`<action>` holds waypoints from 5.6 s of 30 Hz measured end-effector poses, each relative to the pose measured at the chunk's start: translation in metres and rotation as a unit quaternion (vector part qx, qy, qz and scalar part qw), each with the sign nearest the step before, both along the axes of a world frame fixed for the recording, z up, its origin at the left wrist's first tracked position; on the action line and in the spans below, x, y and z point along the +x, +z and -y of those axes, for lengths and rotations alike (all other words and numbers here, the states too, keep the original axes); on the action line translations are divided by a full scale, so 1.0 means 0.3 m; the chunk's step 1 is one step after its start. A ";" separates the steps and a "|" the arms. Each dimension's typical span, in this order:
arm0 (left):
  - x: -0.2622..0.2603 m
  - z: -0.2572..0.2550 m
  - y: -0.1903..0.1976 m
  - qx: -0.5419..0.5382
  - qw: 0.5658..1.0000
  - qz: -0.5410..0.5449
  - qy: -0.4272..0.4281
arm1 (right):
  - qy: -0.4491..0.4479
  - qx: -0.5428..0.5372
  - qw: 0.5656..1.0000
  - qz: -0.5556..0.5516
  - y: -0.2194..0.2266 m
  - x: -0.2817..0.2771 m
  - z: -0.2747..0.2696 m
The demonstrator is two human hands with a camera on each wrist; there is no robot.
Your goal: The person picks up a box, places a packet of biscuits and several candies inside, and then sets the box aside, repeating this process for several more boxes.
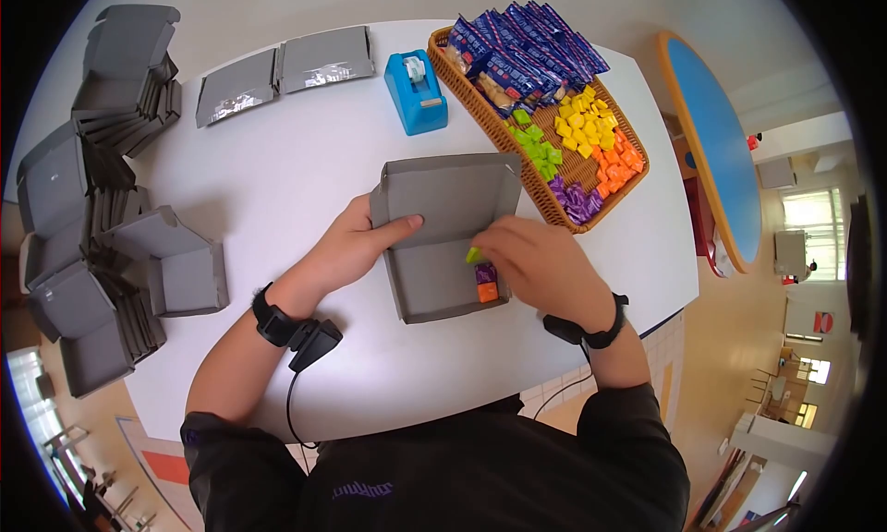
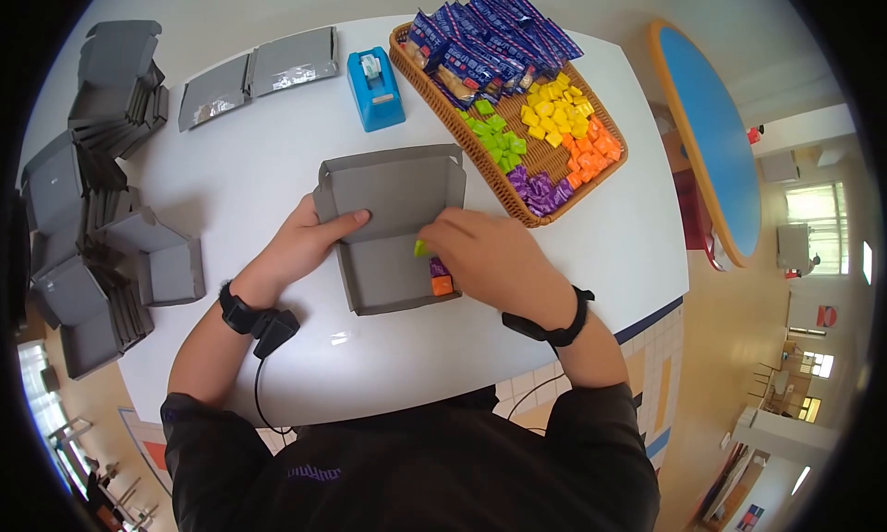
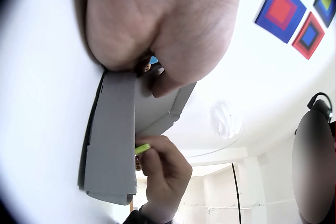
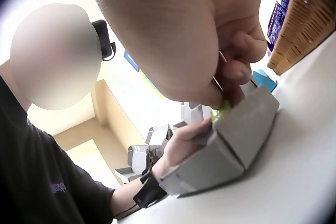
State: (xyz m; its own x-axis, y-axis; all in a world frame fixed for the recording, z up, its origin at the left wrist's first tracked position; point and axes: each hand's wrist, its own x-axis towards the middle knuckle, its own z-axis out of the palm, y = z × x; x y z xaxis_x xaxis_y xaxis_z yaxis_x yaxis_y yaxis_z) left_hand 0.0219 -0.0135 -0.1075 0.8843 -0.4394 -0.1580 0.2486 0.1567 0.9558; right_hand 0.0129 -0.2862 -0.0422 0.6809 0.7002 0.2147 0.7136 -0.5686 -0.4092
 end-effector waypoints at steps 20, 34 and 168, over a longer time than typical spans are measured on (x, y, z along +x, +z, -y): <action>0.000 0.002 0.007 0.009 1.000 -0.001 0.001 | -0.288 0.089 0.951 0.071 -0.015 0.192 0.184; 0.002 -0.001 0.007 0.015 1.000 0.005 -0.007 | 0.013 -0.035 0.993 -0.108 0.045 0.000 0.043; 0.014 -0.020 -0.034 -0.014 0.997 0.071 -0.032 | -0.158 0.381 0.738 -0.534 -0.132 0.089 0.028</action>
